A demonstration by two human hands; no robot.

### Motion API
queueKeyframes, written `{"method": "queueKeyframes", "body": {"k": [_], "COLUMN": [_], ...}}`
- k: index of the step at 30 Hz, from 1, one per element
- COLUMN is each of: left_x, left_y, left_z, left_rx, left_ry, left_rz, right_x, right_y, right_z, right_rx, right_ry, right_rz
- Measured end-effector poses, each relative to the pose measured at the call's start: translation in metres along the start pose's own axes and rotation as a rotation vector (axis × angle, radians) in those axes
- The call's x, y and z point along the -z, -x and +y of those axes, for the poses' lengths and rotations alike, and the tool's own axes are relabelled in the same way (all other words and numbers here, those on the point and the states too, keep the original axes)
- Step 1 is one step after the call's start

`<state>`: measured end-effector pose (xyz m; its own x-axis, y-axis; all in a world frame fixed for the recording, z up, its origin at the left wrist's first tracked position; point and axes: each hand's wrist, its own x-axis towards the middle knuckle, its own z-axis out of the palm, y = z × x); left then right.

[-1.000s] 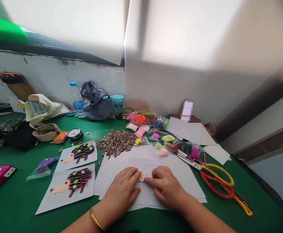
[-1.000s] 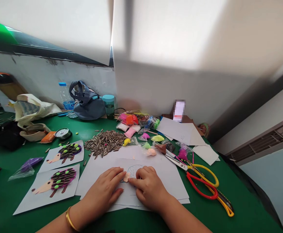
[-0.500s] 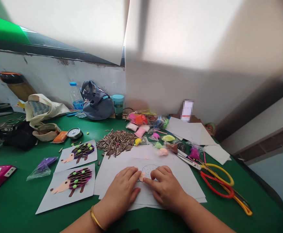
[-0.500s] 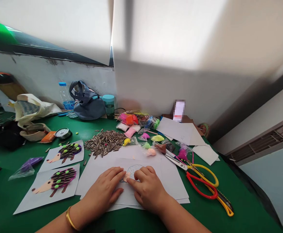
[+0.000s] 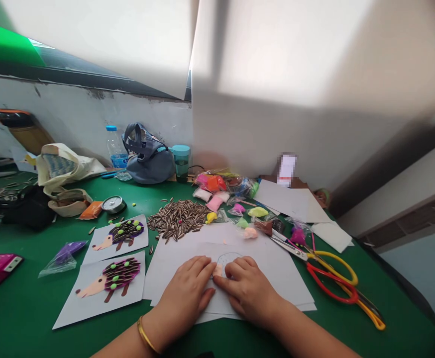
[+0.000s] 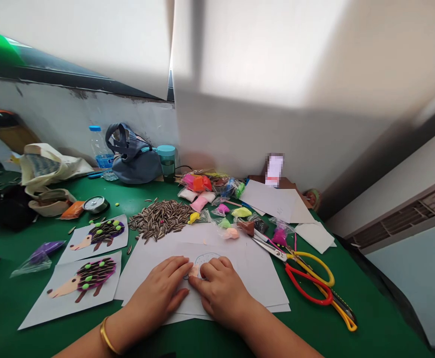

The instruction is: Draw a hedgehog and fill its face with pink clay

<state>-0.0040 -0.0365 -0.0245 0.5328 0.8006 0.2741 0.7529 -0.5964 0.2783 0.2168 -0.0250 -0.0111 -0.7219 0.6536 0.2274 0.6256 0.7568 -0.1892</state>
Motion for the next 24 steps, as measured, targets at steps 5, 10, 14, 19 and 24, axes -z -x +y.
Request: {"method": "queueKeyframes", "body": {"k": [5,10,14,19,24], "left_x": [-0.0027,-0.0031,-0.002,-0.0023,-0.0044], "left_y": [0.0009,0.0007,-0.0002,-0.0001,0.0009], "left_z": [-0.0011,-0.0018,-0.001,-0.0012,-0.0021], "left_rx": [0.002,-0.002,-0.004,-0.007,-0.005], "left_ry": [-0.001,0.005,-0.003,-0.03,-0.032], "left_rz": [0.013,0.007,0.01,0.01,0.013], "right_x": [-0.0019,-0.0034,-0.0039,-0.0047,-0.0059], "right_y": [0.0021,-0.0002,-0.0024,-0.0024,-0.0031], "right_z": [0.0029,-0.0003,-0.0039,-0.0029,-0.0026], "right_rx": [-0.042,-0.031,-0.026,-0.042,-0.054], "right_ry": [-0.045,-0.052,-0.043,-0.088,-0.079], "right_rz": [0.038,0.01,0.006,0.031,0.026]}}
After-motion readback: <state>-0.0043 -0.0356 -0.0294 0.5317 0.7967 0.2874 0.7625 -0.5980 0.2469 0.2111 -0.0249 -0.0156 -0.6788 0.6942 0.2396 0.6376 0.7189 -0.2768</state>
